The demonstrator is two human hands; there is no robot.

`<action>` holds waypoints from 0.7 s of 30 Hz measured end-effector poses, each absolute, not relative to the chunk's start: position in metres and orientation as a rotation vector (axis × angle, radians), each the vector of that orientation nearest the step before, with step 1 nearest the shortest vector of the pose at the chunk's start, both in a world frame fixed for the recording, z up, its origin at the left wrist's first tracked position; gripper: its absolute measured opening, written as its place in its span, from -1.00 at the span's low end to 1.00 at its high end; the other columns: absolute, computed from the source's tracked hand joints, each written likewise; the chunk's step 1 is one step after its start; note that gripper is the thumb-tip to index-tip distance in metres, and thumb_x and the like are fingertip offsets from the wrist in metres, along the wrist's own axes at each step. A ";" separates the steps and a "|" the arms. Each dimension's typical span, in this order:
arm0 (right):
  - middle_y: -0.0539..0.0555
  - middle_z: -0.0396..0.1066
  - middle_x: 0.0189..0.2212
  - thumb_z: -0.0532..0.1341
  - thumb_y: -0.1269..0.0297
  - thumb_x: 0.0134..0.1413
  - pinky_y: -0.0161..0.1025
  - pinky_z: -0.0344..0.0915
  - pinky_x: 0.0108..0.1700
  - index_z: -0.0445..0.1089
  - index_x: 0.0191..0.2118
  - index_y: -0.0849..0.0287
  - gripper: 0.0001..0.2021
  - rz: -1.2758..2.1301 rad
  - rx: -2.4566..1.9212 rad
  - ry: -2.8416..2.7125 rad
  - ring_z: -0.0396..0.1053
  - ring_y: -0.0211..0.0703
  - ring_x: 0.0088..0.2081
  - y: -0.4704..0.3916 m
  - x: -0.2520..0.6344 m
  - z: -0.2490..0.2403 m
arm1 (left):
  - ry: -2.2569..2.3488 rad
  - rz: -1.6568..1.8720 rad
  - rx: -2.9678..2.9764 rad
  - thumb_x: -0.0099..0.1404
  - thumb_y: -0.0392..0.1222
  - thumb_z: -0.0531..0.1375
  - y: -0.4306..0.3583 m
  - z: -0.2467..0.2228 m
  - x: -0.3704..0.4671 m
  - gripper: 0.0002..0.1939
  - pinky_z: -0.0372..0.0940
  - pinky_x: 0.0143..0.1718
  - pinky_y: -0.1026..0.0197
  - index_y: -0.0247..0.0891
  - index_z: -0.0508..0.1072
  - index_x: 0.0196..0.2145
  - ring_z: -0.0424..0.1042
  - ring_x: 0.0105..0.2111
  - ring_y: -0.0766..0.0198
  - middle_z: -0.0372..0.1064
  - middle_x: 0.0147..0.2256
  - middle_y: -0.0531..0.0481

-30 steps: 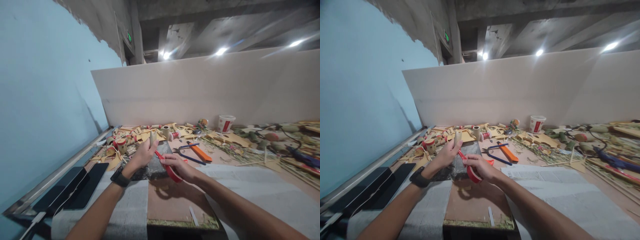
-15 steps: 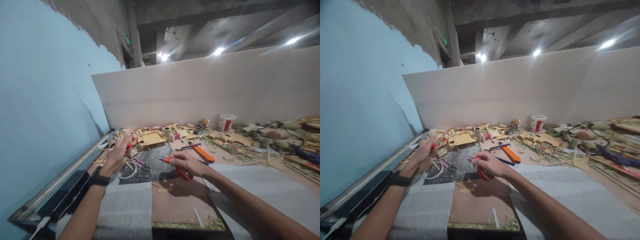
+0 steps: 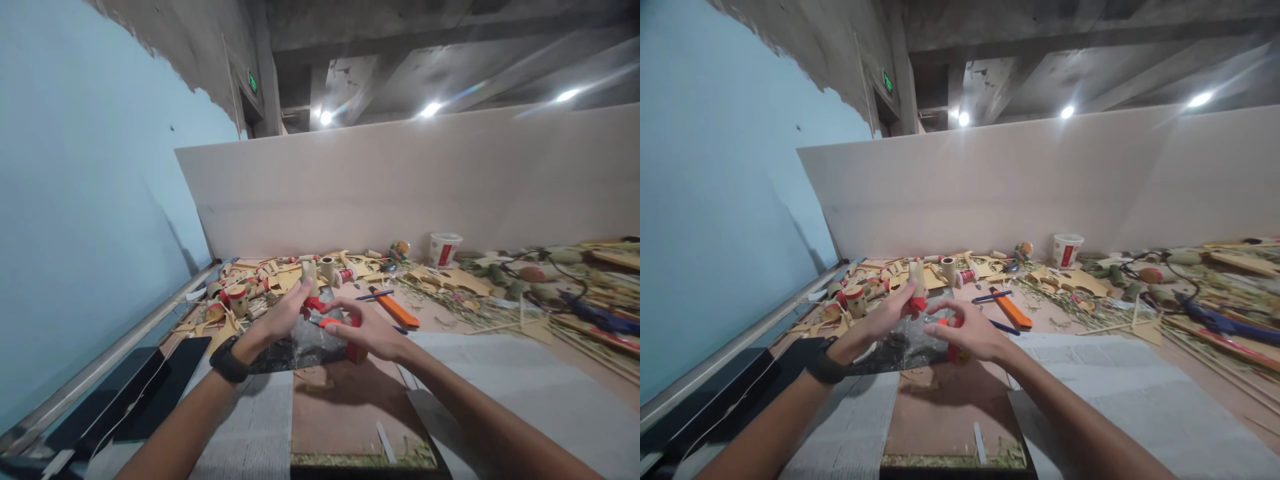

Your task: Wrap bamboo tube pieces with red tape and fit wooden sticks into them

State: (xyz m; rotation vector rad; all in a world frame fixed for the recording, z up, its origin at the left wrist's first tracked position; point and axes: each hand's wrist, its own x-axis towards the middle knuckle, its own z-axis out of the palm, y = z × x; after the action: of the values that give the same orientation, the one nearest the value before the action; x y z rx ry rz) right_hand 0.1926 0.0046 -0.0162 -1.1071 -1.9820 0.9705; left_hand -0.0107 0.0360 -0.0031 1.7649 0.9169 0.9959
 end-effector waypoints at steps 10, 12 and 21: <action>-0.08 0.34 -0.68 0.24 -0.14 0.12 -0.40 0.11 -0.61 0.41 -0.28 0.17 -0.59 0.982 -1.090 -1.744 0.27 -0.31 -0.68 0.012 0.191 -0.021 | 0.885 1.038 1.693 0.38 0.30 -0.04 0.048 -0.029 0.010 -0.51 0.24 -0.20 0.16 -0.22 0.30 -0.28 0.25 -0.34 0.24 0.28 -0.34 0.02; -0.09 0.33 -0.71 0.24 -0.15 0.11 -0.41 0.15 -0.62 0.40 -0.28 0.17 -0.59 1.047 -1.047 -1.730 0.32 -0.27 -0.69 0.013 0.191 -0.024 | 0.857 1.039 1.675 0.37 0.29 -0.01 0.045 -0.028 0.010 -0.51 0.24 -0.18 0.17 -0.23 0.32 -0.27 0.26 -0.32 0.24 0.28 -0.32 0.00; -0.03 0.38 -0.65 0.20 -0.03 0.20 -0.36 0.16 -0.59 0.50 -0.27 0.17 -0.66 0.711 -1.053 -1.791 0.30 -0.27 -0.66 0.009 0.186 -0.025 | 0.950 1.092 1.652 0.35 0.20 0.10 0.043 -0.021 0.009 -0.52 0.24 -0.04 0.16 -0.27 0.28 -0.02 0.35 -0.17 0.17 0.38 -0.20 -0.08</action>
State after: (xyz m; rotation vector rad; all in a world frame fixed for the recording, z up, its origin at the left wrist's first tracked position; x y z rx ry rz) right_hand 0.1855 0.0091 -0.0249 -1.0528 -1.7910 0.7115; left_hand 0.0085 0.0426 -0.0211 1.6518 0.9496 1.0921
